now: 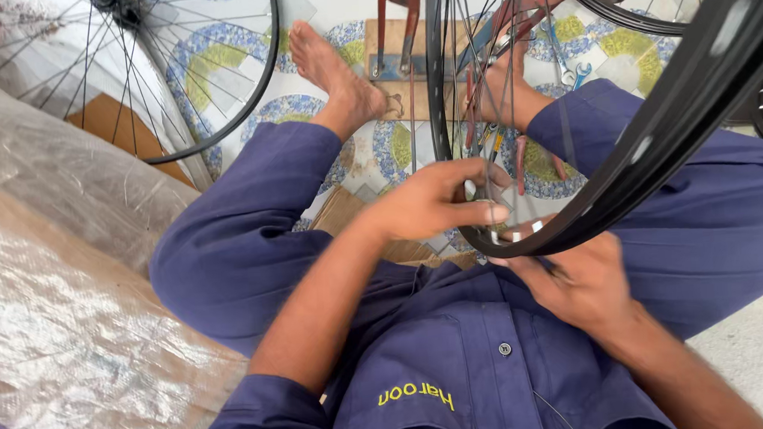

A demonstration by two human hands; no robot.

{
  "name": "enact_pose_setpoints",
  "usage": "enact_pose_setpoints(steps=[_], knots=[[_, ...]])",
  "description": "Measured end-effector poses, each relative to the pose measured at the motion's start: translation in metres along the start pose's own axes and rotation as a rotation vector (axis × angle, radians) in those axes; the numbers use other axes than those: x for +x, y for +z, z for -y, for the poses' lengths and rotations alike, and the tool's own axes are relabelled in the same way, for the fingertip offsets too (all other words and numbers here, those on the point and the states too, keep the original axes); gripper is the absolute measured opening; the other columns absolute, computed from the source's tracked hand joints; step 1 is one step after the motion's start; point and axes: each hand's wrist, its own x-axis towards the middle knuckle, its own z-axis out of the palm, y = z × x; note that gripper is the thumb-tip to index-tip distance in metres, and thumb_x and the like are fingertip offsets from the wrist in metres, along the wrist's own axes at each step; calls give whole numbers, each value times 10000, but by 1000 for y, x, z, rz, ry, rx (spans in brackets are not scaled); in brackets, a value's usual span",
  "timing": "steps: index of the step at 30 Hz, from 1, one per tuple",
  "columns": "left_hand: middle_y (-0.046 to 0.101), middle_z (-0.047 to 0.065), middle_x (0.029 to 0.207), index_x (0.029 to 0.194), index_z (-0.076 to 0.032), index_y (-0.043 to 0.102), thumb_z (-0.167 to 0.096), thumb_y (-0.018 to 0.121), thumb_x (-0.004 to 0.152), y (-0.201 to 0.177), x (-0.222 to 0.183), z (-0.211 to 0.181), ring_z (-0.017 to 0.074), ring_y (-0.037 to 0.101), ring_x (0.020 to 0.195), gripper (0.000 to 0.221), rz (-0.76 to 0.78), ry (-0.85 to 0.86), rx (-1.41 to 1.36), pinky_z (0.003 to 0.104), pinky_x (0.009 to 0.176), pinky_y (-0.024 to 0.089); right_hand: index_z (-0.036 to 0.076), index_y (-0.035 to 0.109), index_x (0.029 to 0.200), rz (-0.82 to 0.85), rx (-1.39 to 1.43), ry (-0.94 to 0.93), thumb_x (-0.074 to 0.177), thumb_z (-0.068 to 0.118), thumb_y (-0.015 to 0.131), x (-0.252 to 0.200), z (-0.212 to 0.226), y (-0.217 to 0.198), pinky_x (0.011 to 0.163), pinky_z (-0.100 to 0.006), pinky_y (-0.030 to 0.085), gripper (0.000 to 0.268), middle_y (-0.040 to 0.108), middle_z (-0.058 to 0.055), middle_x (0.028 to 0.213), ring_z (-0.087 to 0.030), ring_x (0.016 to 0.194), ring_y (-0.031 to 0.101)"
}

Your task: The person threads spokes through a bicycle rim and hub, attaching and tightening spoke nipples by hand.

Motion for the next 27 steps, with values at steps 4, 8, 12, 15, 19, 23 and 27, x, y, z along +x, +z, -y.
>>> enact_pose_setpoints(steps=[4,8,12,15,19,23,27], knots=[[701,78,1337,1445,-49,569,-218,757,985,4,-3,1,80,615,872,525,344,-16,-926,264,741,485,38,762,972,-21,-18,104,778,135,867,13,24,-28,667,-308,534,241,744,-96,898,-214,760,733],[726,83,1192,1326,-10,609,-237,801,928,8,-4,11,65,534,705,497,250,-57,-813,238,601,408,57,788,926,185,59,271,703,249,880,7,-5,-26,666,-318,570,309,776,-56,822,-176,733,760],[768,93,925,1119,-27,708,-311,882,851,10,-5,3,186,708,818,428,-36,15,74,343,726,534,41,730,1161,340,217,729,887,231,764,11,-75,12,781,-340,597,335,779,-84,977,-185,891,742],[759,126,820,1031,-36,726,-332,903,749,2,-7,5,267,740,723,445,-156,14,434,370,658,541,32,594,1373,405,738,672,960,208,683,11,-101,35,977,-337,552,458,724,-103,1158,-175,1115,681],[781,154,859,1069,-32,742,-229,750,940,-19,3,48,305,748,803,236,-338,-76,6,368,728,590,17,536,1391,436,878,671,904,87,680,11,-104,46,1007,-341,530,512,682,-73,1276,-170,1196,646],[766,135,906,1123,-45,714,-147,699,916,-6,30,76,240,748,810,231,-573,42,316,346,721,578,-78,612,1322,311,823,649,896,2,721,3,-102,55,964,-349,550,448,703,-119,1218,-196,1101,671],[752,145,807,1083,-68,707,-184,693,944,7,33,65,264,734,685,181,-470,-255,70,379,652,556,-89,581,1365,-56,965,603,964,-10,700,0,-118,63,1033,-346,542,426,691,-136,1214,-191,1121,661]])
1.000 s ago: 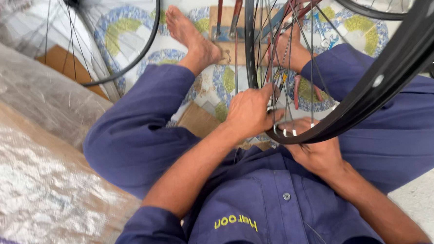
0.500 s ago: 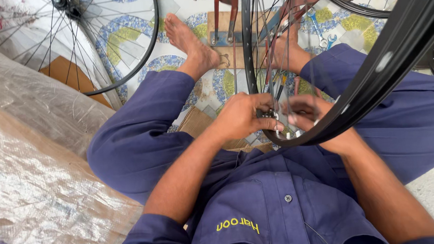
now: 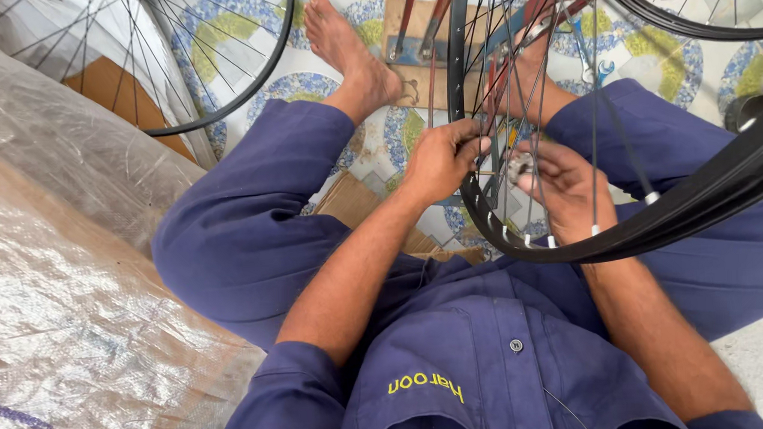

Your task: The person threads spokes through a bicycle rim and hub, attaching and tightening spoke nipples by hand.

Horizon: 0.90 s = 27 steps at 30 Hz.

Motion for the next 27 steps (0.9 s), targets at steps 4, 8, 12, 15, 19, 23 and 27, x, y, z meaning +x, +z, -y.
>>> enact_pose_setpoints(steps=[4,8,12,15,19,23,27], knots=[[731,133,920,1026,-81,753,-176,733,902,-4,-8,-12,353,717,857,157,-120,253,235,435,722,540,-35,557,1298,67,-146,134,896,-37,707,11,-12,5,1018,-320,505,429,677,-107,1215,-174,1156,645],[722,107,945,1021,-84,750,-183,722,900,-2,-12,-15,353,712,873,159,-144,243,213,439,733,538,-5,543,1284,77,-123,202,862,-42,736,13,-14,6,1022,-333,516,466,687,-110,1171,-184,1165,651],[712,109,927,1016,-81,749,-171,717,900,-2,-12,-14,351,713,872,150,-154,248,241,441,741,535,-7,547,1279,63,-158,170,867,-41,741,16,-20,5,1026,-329,510,457,664,-87,1215,-178,1178,638],[708,112,928,998,-69,742,-173,732,891,-3,-12,-12,357,709,875,149,-154,241,270,450,739,528,-9,568,1290,29,-182,190,876,-40,743,20,-26,5,993,-330,522,451,667,-97,1170,-183,1147,637],[718,108,948,1035,-84,745,-182,729,886,-2,-12,-11,346,714,864,179,-152,239,259,443,732,536,6,608,1283,63,-127,219,870,-26,748,18,-35,7,1006,-323,535,437,683,-112,1187,-183,1153,647],[713,139,928,1043,-73,744,-255,785,864,-11,-13,-5,369,706,869,259,-23,274,323,456,729,534,31,600,1325,115,-145,112,885,8,722,12,-28,2,1029,-278,531,458,681,-111,1252,-176,1208,653],[722,153,861,1007,-44,698,-374,842,761,-4,-12,-1,381,718,840,436,133,215,341,475,729,543,54,543,1239,-2,-397,182,824,33,716,-14,-1,8,853,-317,600,450,722,-84,1137,-174,1029,721]])
